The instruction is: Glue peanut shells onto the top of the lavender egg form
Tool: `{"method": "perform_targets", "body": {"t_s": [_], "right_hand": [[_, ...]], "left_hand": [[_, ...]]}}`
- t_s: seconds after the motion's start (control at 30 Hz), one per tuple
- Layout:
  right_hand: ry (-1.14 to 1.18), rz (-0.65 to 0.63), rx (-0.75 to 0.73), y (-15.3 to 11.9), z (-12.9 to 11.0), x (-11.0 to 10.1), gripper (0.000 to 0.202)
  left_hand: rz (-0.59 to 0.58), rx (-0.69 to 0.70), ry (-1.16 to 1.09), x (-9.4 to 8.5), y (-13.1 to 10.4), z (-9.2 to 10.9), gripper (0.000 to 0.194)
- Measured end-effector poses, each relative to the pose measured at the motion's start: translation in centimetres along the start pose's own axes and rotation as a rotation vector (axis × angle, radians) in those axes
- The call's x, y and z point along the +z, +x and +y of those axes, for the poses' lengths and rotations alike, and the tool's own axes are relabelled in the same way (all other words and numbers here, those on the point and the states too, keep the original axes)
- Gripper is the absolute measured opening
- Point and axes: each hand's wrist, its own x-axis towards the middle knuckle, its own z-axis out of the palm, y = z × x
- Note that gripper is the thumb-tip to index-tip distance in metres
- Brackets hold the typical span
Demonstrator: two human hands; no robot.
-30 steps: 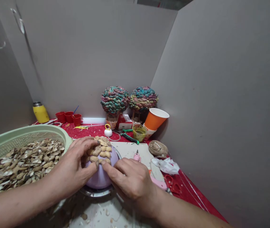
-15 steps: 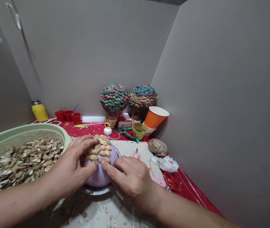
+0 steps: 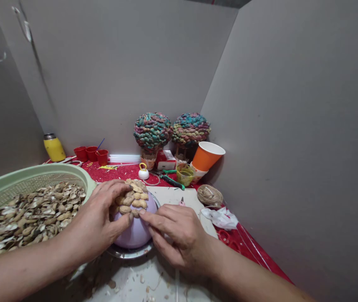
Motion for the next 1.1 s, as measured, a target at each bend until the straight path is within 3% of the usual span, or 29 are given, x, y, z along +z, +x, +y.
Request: {"method": "perform_targets", "body": {"t_s": [0.13,0.2,0.27,0.43,0.5,0.8,1.1], "right_hand": [[0.102,0.179,0.094,-0.7,0.8,-0.9,0.031],[0.080,0.307,0.214,-1.0,1.0,-1.3,0.030],[0.047,0.394,0.238,-1.4,0.9,-1.5,0.031],[-0.041,0.236,-0.133,-1.5,-0.1,-1.1,0.035],[-0.076,0.203,-0.201,-1.4,-0.3,-0.9,0.032],[-0.057,0.116,-0.230,-1.4,0.5,0.4,0.033],[-0.031,0.233,-0.225,-1.5,0.3,0.2,0.031]], "left_hand": [[-0.004,-0.025,0.006,-0.1,0.0,0.0,0.039],[-0.002,-0.030,0.011,-0.1,0.0,0.1,0.041],[-0.002,-0.026,0.016,-0.1,-0.1,0.1,0.040],[0.015,0.002,0.002,-0.1,-0.1,-0.1,0.040],[0.017,0.005,-0.003,0.0,-0.1,-0.2,0.040],[0.005,-0.002,-0.008,0.0,-0.1,-0.1,0.039],[0.003,-0.004,-0.005,0.0,-0.1,0.0,0.039]]}}
